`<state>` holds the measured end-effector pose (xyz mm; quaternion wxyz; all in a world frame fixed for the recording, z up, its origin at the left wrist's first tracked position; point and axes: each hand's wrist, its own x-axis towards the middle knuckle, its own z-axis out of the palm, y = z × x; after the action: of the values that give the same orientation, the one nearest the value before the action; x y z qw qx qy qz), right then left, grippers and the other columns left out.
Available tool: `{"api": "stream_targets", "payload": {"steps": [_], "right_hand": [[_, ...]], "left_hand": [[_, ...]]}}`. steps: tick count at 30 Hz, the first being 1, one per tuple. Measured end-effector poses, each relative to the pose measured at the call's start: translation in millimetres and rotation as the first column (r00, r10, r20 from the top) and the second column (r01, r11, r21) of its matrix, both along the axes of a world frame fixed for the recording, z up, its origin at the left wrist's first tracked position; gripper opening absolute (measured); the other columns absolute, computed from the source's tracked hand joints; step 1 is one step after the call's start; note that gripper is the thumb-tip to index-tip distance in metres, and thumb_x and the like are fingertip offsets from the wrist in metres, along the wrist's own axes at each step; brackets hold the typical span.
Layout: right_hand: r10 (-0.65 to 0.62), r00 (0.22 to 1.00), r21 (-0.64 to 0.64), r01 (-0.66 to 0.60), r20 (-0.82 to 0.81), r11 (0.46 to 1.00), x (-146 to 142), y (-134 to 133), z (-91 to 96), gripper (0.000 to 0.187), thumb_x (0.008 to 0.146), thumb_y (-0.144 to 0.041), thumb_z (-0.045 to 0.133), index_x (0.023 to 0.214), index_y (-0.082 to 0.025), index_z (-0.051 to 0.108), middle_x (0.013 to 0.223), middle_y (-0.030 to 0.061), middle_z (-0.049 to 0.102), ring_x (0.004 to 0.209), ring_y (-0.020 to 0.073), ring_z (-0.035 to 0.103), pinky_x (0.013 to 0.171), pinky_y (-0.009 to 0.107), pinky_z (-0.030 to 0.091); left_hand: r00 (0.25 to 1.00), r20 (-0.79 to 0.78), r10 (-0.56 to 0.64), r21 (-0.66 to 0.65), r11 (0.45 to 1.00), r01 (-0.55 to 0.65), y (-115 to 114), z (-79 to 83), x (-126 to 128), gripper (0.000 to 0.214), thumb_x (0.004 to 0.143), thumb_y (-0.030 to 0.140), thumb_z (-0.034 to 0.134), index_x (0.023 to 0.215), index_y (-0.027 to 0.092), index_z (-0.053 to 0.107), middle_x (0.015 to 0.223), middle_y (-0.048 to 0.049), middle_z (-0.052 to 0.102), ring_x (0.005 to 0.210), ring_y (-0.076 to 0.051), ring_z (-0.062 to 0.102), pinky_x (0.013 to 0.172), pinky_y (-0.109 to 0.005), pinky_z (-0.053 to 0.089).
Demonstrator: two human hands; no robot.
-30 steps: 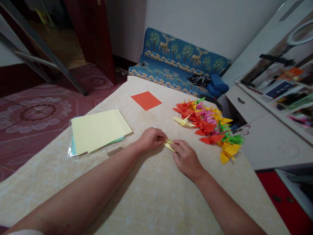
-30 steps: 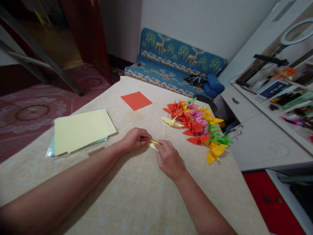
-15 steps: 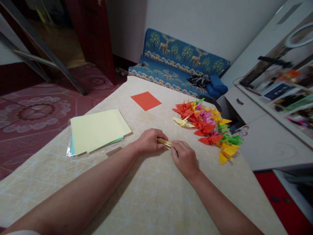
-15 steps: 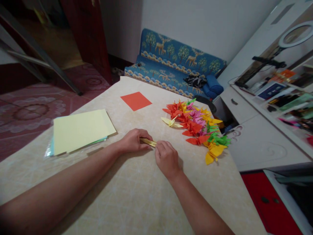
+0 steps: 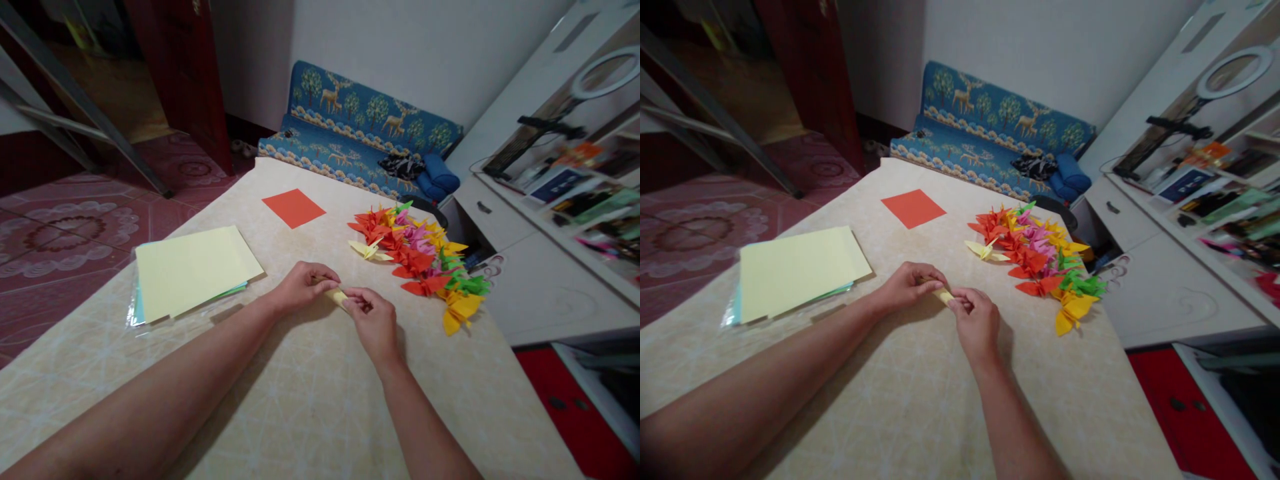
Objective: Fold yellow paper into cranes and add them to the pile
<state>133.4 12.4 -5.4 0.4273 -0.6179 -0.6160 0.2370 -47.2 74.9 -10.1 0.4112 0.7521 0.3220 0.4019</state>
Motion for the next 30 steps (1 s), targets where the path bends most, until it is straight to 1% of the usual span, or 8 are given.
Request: {"api": "stream_targets", "payload": {"steps": [4,7,14,19,20,24,27,30], "right_hand": [[-0.028,0.962,-0.087,0.004,-0.273,0.996,-2.0,-2.0,5.7,0.017,0.069,-0.027,0.066,0.08,-0.015,0.07,0.068,0.0029,0.068,0.059,0.0155,0.059,0.055,0.025,0.047],[-0.042,0.932,-0.074,0.016,-0.36,0.997,-1.9,-3.2,6.4,0.017,0.068,-0.027,0.068,0.08,-0.015,0.068,0.068,0.0016,0.066,0.059,0.0135,0.057,0.054,0.023,0.045],[0.018,0.916,-0.059,-0.045,-0.4,0.997,-9.0,-5.6,5.8,0.017,0.072,-0.03,0.068,0.081,-0.016,0.066,0.07,0.0008,0.063,0.061,0.0131,0.056,0.055,0.022,0.044],[0.03,0.936,-0.086,-0.064,-0.351,0.994,-13.1,-8.8,6.1,0.017,0.073,-0.031,0.065,0.078,-0.015,0.068,0.07,0.0027,0.066,0.063,0.015,0.058,0.057,0.024,0.045],[0.032,0.94,-0.083,-0.064,-0.339,0.994,-13.1,-9.3,5.7,0.018,0.074,-0.031,0.064,0.078,-0.015,0.069,0.07,0.0029,0.066,0.062,0.0152,0.058,0.057,0.024,0.045],[0.04,0.958,-0.043,-0.054,-0.282,0.998,-12.6,-10.3,2.4,0.017,0.077,-0.031,0.062,0.078,-0.016,0.07,0.07,0.0026,0.066,0.064,0.0154,0.058,0.058,0.024,0.045],[0.042,0.977,-0.007,-0.044,-0.209,0.999,-13.9,-9.8,-0.7,0.014,0.075,-0.03,0.064,0.079,-0.018,0.07,0.07,0.0016,0.065,0.061,0.0139,0.055,0.056,0.023,0.043],[0.039,0.983,-0.014,-0.042,-0.178,0.999,-17.0,-9.2,-2.0,0.015,0.073,-0.029,0.067,0.081,-0.018,0.07,0.063,-0.0014,0.059,0.054,0.0111,0.047,0.05,0.021,0.038]], "left_hand": [[0.966,0.26,0.002,-0.291,0.954,0.076,-0.3,-1.1,-0.1,0.042,0.065,0.031,0.078,0.099,0.011,0.067,0.081,-0.0055,0.069,0.069,-0.014,0.062,0.063,-0.023,0.048],[0.908,0.418,-0.017,-0.391,0.899,0.197,0.3,-2.2,0.0,0.045,0.062,0.029,0.081,0.099,0.011,0.065,0.081,-0.0056,0.069,0.067,-0.013,0.063,0.063,-0.023,0.049],[0.906,0.424,0.019,-0.395,0.904,0.166,1.4,-0.2,-0.9,0.027,0.064,0.027,0.08,0.082,0.011,0.068,0.072,-0.0037,0.067,0.06,-0.01,0.06,0.057,-0.02,0.046],[0.9,0.436,-0.004,-0.341,0.925,0.169,1.2,0.1,-1.5,0.019,0.065,0.025,0.078,0.074,0.011,0.069,0.103,-0.0115,0.068,0.079,-0.015,0.064,0.069,-0.025,0.05],[0.905,0.425,0.001,-0.355,0.92,0.166,1.0,0.0,-1.6,0.019,0.066,0.026,0.078,0.074,0.011,0.069,0.103,-0.0121,0.068,0.079,-0.015,0.064,0.07,-0.026,0.05],[0.931,0.363,0.043,-0.414,0.902,0.12,-0.3,-0.7,-1.5,0.022,0.066,0.027,0.078,0.075,0.011,0.067,0.071,-0.0052,0.068,0.061,-0.012,0.06,0.061,-0.023,0.046],[0.934,0.352,0.062,-0.39,0.917,0.086,-2.4,0.4,0.1,0.025,0.066,0.027,0.078,0.08,0.012,0.064,0.065,-0.0004,0.063,0.056,-0.008,0.055,0.054,-0.019,0.041],[0.938,0.34,0.069,-0.366,0.928,0.065,-5.9,4.7,2.9,0.037,0.066,0.027,0.078,0.096,0.014,0.061,0.058,0.0053,0.053,0.05,-0.006,0.048,0.049,-0.017,0.035]]}}
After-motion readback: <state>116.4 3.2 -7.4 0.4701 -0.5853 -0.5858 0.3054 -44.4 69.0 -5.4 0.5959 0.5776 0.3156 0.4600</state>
